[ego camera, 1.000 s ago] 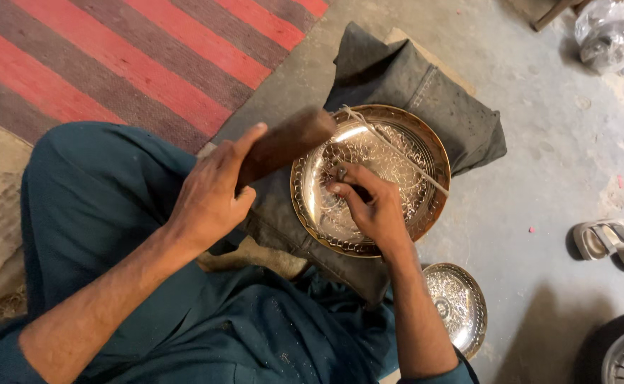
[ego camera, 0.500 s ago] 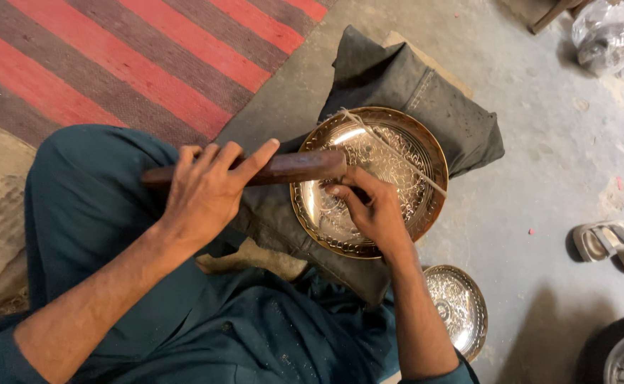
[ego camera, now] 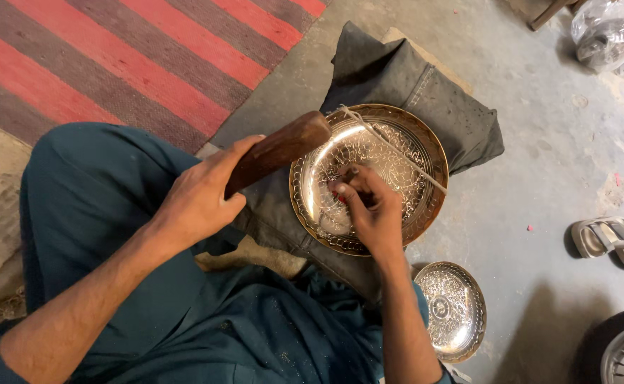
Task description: The person sits cross-legged on the floor with a brass plate resting on a cushion, and decorates its surface by hand. They hold a small punch against the plate and strike it with a wooden mallet, repositioning the punch repeatedly to work the pattern across the plate, occasionally pausing to reposition the plate or punch.
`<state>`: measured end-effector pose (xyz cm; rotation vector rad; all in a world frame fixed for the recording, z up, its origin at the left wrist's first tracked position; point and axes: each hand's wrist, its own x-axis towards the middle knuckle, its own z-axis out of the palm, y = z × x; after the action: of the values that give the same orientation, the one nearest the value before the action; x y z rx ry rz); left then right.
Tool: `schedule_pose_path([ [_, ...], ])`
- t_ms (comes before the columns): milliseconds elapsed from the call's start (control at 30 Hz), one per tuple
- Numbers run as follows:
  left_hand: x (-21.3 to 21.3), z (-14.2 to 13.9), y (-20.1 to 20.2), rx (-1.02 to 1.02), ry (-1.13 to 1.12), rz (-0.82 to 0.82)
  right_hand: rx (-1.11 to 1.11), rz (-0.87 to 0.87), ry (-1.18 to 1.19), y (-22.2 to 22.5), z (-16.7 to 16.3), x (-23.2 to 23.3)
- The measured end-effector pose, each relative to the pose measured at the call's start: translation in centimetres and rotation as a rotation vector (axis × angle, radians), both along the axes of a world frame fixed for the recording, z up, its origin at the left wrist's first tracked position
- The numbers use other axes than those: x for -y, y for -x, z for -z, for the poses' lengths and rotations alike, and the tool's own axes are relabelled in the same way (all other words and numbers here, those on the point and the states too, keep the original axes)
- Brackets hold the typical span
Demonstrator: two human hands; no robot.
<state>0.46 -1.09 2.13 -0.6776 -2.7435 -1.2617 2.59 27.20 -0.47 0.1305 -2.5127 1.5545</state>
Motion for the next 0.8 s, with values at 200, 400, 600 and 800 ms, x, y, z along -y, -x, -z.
schedule_pose_path([
  [200,-0.6,-1.4,0.8,0.004,0.095,0.039,-0.123,-0.005,-0.064,-0.3,0.5,0.2],
  [400,-0.8,-2.2,1.8,0.012,0.067,0.058,-0.133,0.008,-0.043,-0.3,0.7,0.4],
  [600,-0.6,-1.4,2.8,-0.573,0.464,0.08,-0.173,0.018,-0.054,-0.6,1.1,0.5],
  [800,-0.8,-1.5,3.5,-0.647,0.532,0.084,-0.082,0.167,-0.038,-0.8,1.4,0.9],
])
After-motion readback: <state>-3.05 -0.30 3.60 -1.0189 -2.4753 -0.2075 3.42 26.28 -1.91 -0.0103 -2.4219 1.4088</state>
